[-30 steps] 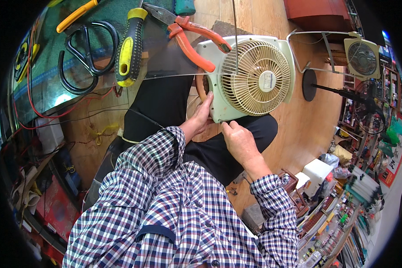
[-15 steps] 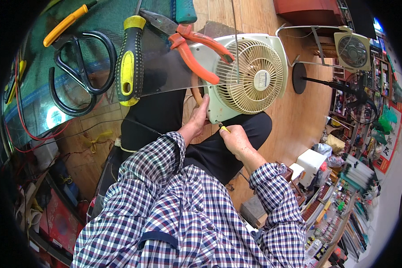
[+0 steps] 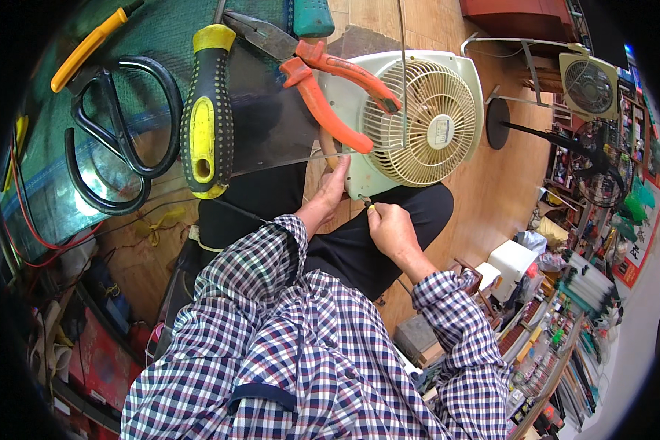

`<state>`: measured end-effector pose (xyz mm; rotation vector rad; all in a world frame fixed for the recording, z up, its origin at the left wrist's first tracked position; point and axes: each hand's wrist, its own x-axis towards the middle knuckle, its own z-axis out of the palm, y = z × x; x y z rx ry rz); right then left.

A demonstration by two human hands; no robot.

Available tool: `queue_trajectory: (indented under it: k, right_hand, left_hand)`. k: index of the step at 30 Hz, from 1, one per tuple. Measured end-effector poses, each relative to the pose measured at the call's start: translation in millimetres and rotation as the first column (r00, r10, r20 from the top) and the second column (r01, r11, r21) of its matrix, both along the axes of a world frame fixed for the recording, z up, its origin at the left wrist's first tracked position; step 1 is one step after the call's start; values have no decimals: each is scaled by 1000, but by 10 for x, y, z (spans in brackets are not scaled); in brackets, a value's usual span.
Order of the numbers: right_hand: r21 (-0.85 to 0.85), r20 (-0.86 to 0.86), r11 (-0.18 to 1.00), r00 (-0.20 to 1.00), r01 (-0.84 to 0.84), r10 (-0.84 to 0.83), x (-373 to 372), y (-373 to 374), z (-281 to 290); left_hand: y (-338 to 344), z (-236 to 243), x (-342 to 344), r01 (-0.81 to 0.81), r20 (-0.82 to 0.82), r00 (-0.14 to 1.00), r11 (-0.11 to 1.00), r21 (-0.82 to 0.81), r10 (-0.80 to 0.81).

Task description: The person uses a multimeter to test the electrical connections of a small portable fan. They then use a screwdriver to remove screws from the fan's casing while seated on the floor.

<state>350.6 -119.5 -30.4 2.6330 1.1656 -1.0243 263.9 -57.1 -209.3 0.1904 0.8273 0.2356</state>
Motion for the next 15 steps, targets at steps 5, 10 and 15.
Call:
queue_trajectory:
  k: [5,10,15]
  right_hand:
    - [-252,128,842,846,-477,517,37,29,26]
    - [-251,272,451,384,-857,882,95,22,61]
    - [-160,189,792,769,-589,610,-35,142,112]
  left_hand:
    - [57,129,-23,-14,-13,1000,1000,-12,14]
    - [97,177,-16,12,-13,1000,999,-44,-13]
    - [84,45,-2,40,-1,999,999,-25,-40]
